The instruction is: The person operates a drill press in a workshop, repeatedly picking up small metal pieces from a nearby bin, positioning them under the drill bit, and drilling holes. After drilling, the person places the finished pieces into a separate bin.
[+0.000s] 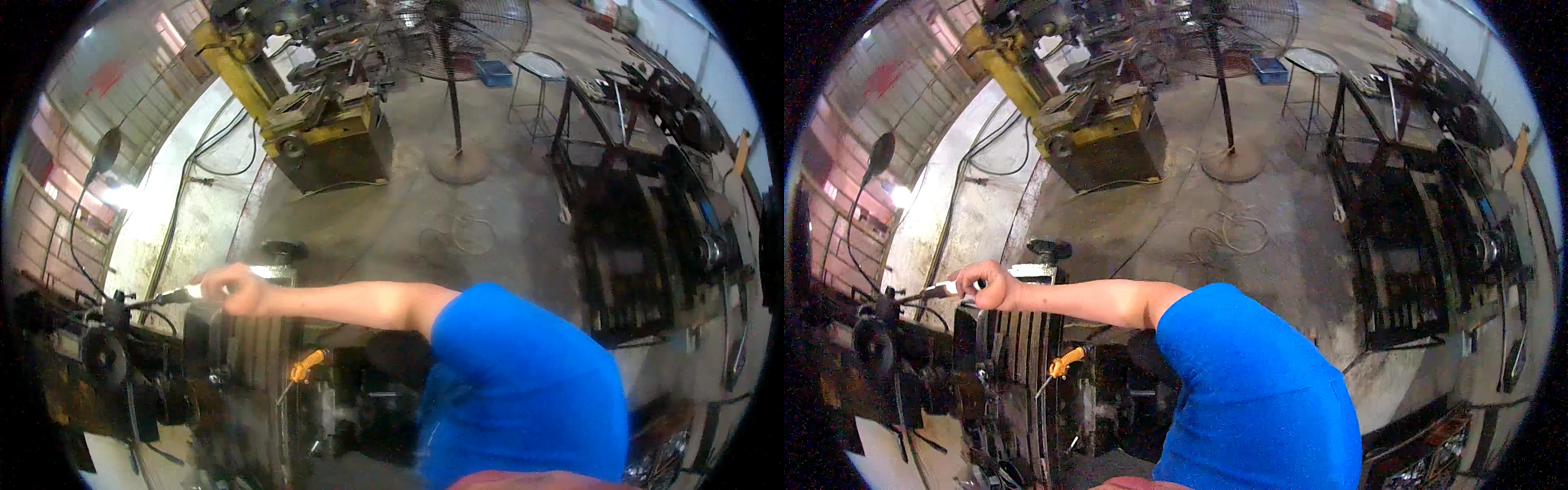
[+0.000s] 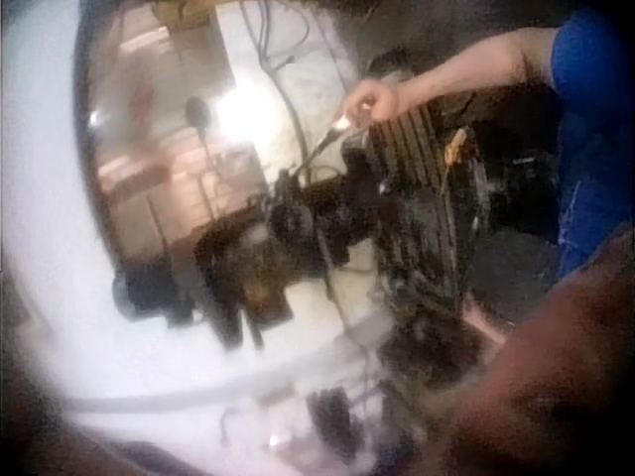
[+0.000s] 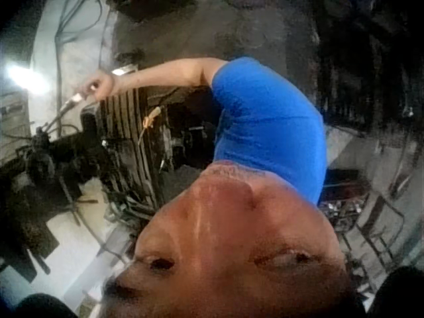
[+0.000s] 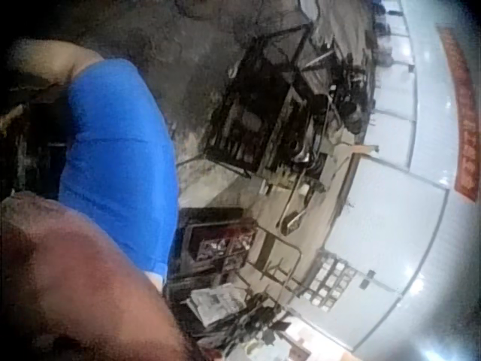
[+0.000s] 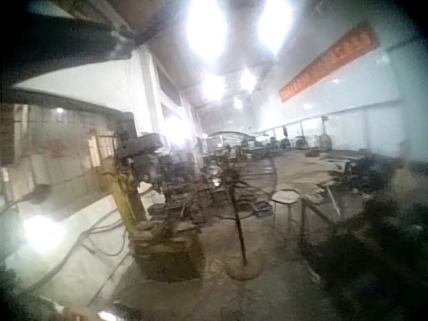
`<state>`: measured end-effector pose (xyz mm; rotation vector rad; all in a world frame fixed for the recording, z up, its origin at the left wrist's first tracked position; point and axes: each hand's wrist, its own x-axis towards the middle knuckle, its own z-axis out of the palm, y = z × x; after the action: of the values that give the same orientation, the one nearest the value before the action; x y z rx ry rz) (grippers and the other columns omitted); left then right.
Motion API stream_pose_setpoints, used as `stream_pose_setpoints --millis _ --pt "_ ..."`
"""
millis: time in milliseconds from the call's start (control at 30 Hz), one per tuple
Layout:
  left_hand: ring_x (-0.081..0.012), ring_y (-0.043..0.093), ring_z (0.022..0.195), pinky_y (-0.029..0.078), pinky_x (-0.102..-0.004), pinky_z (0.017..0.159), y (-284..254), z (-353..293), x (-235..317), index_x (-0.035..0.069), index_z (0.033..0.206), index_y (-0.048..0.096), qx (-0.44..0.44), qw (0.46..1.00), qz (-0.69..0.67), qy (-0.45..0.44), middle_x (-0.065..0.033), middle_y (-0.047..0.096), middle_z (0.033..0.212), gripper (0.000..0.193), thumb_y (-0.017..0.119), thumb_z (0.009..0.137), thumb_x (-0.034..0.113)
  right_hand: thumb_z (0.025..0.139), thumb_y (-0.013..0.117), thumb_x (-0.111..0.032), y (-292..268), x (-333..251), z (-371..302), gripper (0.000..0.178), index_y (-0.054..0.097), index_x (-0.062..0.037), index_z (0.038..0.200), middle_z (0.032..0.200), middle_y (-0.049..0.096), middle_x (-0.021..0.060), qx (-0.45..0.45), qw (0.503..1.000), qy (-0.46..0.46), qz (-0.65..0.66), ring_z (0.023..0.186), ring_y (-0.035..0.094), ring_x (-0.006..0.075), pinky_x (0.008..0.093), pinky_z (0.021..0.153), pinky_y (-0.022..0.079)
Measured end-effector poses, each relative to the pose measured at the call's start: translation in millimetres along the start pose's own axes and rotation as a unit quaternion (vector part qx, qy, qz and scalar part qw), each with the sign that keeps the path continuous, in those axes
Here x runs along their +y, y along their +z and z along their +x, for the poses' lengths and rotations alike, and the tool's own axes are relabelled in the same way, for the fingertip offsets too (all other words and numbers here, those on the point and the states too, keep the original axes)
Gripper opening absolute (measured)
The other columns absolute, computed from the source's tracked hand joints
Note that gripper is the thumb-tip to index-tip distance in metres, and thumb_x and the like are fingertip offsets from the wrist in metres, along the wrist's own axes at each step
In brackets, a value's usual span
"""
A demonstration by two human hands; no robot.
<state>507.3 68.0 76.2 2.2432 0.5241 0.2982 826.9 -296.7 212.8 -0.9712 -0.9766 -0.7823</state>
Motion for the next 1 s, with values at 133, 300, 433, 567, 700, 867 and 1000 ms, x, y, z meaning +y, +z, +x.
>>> stream_pose_setpoints --millis 133,300,433,567,700,867,1000 --pt "-0.0183 0.055 0.074 0.044 -0.03 0.064 -66.7 -66.5 -73.3 -0.005 0.095 0.059 0.121 0.989 0.064 0.06 -0.0122 0.061 0.083 0.032 0.054 0.084 0.025 0.064 0.059 -0.001 22.4 -12.1 0.3 0.009 0.06 -0.0019 0.073 0.08 0.063 0.0073 -0.004 0.997 0.054 -0.061 0.079 0.058 0.0162 0.0293 0.079 0.045" --pt "-0.0085 0.046 0.062 0.038 -0.0246 0.053 -89.8 -170.0 -76.7 0.001 0.092 0.058 0.224 0.935 -0.234 -0.141 -0.0003 0.054 0.072 0.02 0.062 0.079 0.016 0.075 0.058 -0.007 3.8 -15.7 4.0 0.007 0.062 -0.0051 0.08 0.085 0.063 0.0058 0.005 0.929 0.065 -0.365 0.079 0.058 0.0167 0.0298 0.072 0.047" --pt "-0.0094 0.05 0.059 0.041 -0.0228 0.052 -110.3 -230.7 -57.9 -0.001 0.101 0.058 0.384 0.886 -0.128 -0.228 -0.0014 0.056 0.07 0.028 0.052 0.075 0.006 0.075 0.053 -0.009 -104.4 15.4 33.8 0.024 0.059 0.0038 0.094 0.093 0.06 0.0139 -0.049 0.979 0.144 -0.135 0.08 0.057 0.0224 0.0306 0.07 0.048" --pt "-0.0112 0.055 0.063 0.046 -0.0231 0.057 -132.8 -365.3 -80.5 -0.001 0.108 0.056 0.505 0.8 -0.155 -0.285 -0.0045 0.061 0.083 0.034 0.052 0.074 0.0 0.081 0.041 -0.009 -84.2 39.4 34.8 0.032 0.05 0.0061 0.109 0.108 0.055 0.0189 -0.044 0.988 0.117 -0.092 0.095 0.054 0.0251 0.0316 0.084 0.045" --pt "-0.0122 0.056 0.058 0.046 -0.0239 0.053 -116.4 -461.1 -106.9 -0.003 0.108 0.055 0.494 0.759 -0.133 -0.402 -0.0068 0.061 0.078 0.036 0.056 0.072 -0.001 0.075 0.049 -0.006 -33.8 26.5 58.9 0.025 0.053 0.0106 0.094 0.104 0.055 0.0239 -0.052 0.985 -0.052 -0.153 0.099 0.052 0.033 0.0425 0.089 0.042" --pt "-0.0193 0.062 0.065 0.049 -0.0309 0.058 -89.1 -487.5 -136.0 0.001 0.108 0.056 0.325 0.755 0.004 -0.569 -0.0128 0.062 0.082 0.044 0.065 0.068 0.016 0.08 0.051 -0.015 -25.8 19.0 61.5 0.036 0.051 0.0138 0.102 0.107 0.054 0.0242 -0.028 0.99 -0.053 -0.13 0.098 0.054 0.034 0.0402 0.089 0.043" --pt "-0.0278 0.061 0.087 0.048 -0.0389 0.074 -81.9 -465.5 -149.5 0.006 0.097 0.06 0.228 0.688 0.241 -0.645 -0.0148 0.062 0.093 0.035 0.061 0.071 0.029 0.081 0.049 -0.019 -34.8 12.4 71.4 0.042 0.046 0.0126 0.109 0.109 0.053 0.0247 -0.078 0.947 -0.138 -0.278 0.099 0.053 0.035 0.0411 0.09 0.042"
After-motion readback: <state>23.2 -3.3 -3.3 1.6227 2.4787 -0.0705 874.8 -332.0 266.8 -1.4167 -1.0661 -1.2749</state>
